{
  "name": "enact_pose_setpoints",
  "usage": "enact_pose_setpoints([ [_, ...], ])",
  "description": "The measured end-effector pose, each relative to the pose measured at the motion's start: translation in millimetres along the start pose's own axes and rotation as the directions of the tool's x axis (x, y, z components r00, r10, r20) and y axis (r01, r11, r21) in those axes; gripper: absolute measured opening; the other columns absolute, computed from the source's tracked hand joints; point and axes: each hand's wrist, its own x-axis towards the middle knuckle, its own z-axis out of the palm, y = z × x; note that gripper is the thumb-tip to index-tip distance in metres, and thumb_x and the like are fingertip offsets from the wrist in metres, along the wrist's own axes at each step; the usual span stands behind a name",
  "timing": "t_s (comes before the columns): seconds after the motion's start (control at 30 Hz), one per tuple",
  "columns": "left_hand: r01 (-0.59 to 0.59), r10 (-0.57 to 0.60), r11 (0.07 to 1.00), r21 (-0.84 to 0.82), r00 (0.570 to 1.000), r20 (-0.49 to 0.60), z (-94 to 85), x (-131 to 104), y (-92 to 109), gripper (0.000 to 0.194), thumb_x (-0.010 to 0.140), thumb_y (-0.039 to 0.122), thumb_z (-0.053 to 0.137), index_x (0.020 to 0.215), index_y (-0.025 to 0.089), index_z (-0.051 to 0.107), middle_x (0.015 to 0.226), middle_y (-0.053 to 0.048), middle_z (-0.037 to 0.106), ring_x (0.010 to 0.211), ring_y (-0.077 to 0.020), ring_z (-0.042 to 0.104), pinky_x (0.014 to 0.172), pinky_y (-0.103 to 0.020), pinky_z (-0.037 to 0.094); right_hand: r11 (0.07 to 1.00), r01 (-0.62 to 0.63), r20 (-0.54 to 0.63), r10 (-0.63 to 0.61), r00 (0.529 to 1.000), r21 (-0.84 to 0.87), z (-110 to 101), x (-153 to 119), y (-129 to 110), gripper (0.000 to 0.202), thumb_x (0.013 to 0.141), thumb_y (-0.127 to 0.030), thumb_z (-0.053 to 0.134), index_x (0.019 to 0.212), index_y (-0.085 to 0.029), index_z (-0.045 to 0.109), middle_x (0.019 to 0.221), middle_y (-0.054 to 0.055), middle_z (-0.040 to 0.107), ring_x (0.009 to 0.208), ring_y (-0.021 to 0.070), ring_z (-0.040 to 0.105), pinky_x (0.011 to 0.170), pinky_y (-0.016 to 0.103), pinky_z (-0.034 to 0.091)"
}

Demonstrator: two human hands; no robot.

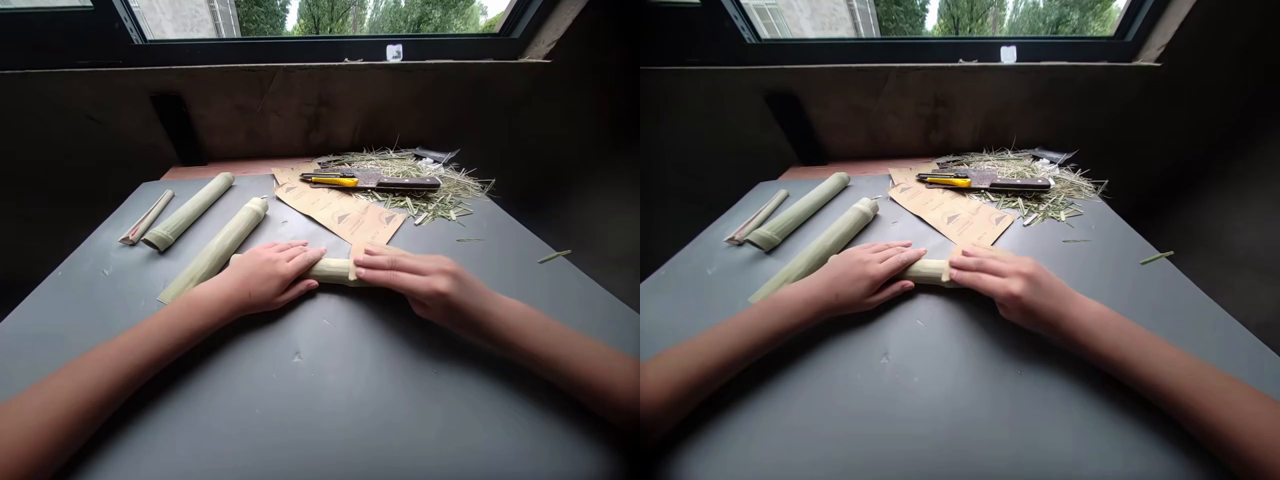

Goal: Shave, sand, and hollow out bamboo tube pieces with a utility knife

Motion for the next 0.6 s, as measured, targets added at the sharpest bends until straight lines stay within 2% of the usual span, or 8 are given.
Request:
enact_pose_setpoints([
  [0.07, 0.004, -0.004, 1.0, -0.005, 1.0, 0.002, 0.8, -0.4, -0.9, 0.052, 0.1, 0.043, 0.045, 0.142, 0.012, 0.048, 0.134, -0.016, 0.065, 0.129, -0.0281, 0.058, 0.105, -0.042, 0.048, 0.995, 0.095, 0.02, -0.096, 0.995, 0.027, 1.7, -0.4, 0.8, 0.038, 0.096, -0.001, 0.043, 0.126, -0.01, 0.065, 0.131, 0.013, 0.068, 0.139, 0.0266, 0.047, 0.114, 0.043, 0.045],
  [0.13, 0.006, -0.006, 1.0, -0.01, 1.0, 0.014, 0.5, 0.2, -2.3, 0.052, 0.099, 0.042, 0.049, 0.141, 0.012, 0.049, 0.132, -0.015, 0.067, 0.125, -0.0268, 0.061, 0.104, -0.04, 0.049, 0.989, 0.134, 0.035, -0.136, 0.99, 0.056, 3.0, -1.1, 3.9, 0.035, 0.098, -0.004, 0.043, 0.124, -0.012, 0.066, 0.132, 0.01, 0.068, 0.14, 0.0259, 0.045, 0.115, 0.043, 0.044],
  [0.23, 0.016, -0.016, 1.0, -0.007, 0.999, 0.032, -0.9, 2.2, -3.7, 0.053, 0.098, 0.043, 0.05, 0.141, 0.012, 0.049, 0.128, -0.014, 0.068, 0.12, -0.0263, 0.064, 0.102, -0.039, 0.05, 0.994, 0.033, 0.008, -0.034, 0.999, 0.107, 1.5, -1.0, 15.4, 0.036, 0.099, -0.006, 0.043, 0.119, -0.022, 0.069, 0.131, 0.006, 0.069, 0.132, 0.0216, 0.055, 0.112, 0.038, 0.049],
  [0.37, 0.056, -0.057, 0.998, 0.028, 0.998, 0.037, -0.8, 1.6, 1.7, 0.054, 0.098, 0.044, 0.049, 0.143, 0.014, 0.046, 0.129, -0.013, 0.066, 0.12, -0.027, 0.061, 0.1, -0.039, 0.05, 0.996, 0.0, -0.031, 0.003, 1.0, 0.087, -12.0, -3.1, 23.4, 0.037, 0.096, -0.002, 0.044, 0.111, -0.022, 0.071, 0.128, 0.006, 0.07, 0.121, 0.0211, 0.064, 0.102, 0.036, 0.056],
  [0.43, 0.095, -0.097, 0.994, 0.062, 0.995, 0.035, -1.7, -1.0, 6.9, 0.053, 0.1, 0.043, 0.046, 0.143, 0.014, 0.044, 0.126, -0.014, 0.066, 0.112, -0.0271, 0.064, 0.092, -0.038, 0.052, 0.995, -0.085, -0.074, 0.089, 0.993, 0.054, -23.4, -7.7, 23.0, 0.035, 0.095, -0.003, 0.045, 0.108, -0.025, 0.07, 0.125, 0.004, 0.073, 0.109, 0.0193, 0.071, 0.092, 0.032, 0.06],
  [0.5, 0.128, -0.133, 0.987, 0.094, 0.99, 0.042, -5.7, -4.5, 12.6, 0.049, 0.1, 0.045, 0.045, 0.138, 0.013, 0.046, 0.118, -0.014, 0.067, 0.099, -0.0255, 0.066, 0.08, -0.035, 0.052, 0.975, -0.217, -0.142, 0.222, 0.965, 0.048, -34.1, -13.1, 22.4, 0.029, 0.096, -0.009, 0.049, 0.107, -0.027, 0.069, 0.118, 0.002, 0.075, 0.099, 0.0194, 0.074, 0.086, 0.032, 0.062],
  [0.57, 0.147, -0.155, 0.983, 0.114, 0.986, 0.064, -12.6, -8.5, 18.7, 0.041, 0.101, 0.047, 0.043, 0.124, 0.015, 0.053, 0.105, -0.01, 0.069, 0.086, -0.0222, 0.066, 0.067, -0.03, 0.05, 0.942, -0.327, -0.163, 0.336, 0.928, 0.081, -39.6, -17.1, 21.2, 0.028, 0.097, -0.017, 0.052, 0.119, -0.029, 0.064, 0.114, 0.003, 0.076, 0.1, 0.0225, 0.074, 0.085, 0.035, 0.062],
  [0.6, 0.153, -0.163, 0.981, 0.119, 0.983, 0.079, -16.5, -10.7, 21.8, 0.038, 0.101, 0.049, 0.041, 0.115, 0.017, 0.056, 0.098, -0.007, 0.069, 0.08, -0.0203, 0.066, 0.062, -0.029, 0.047, 0.922, -0.371, -0.141, 0.383, 0.913, 0.108, -39.7, -18.3, 19.7, 0.033, 0.098, -0.021, 0.053, 0.129, -0.03, 0.058, 0.114, 0.004, 0.076, 0.101, 0.0235, 0.074, 0.084, 0.035, 0.063],
])
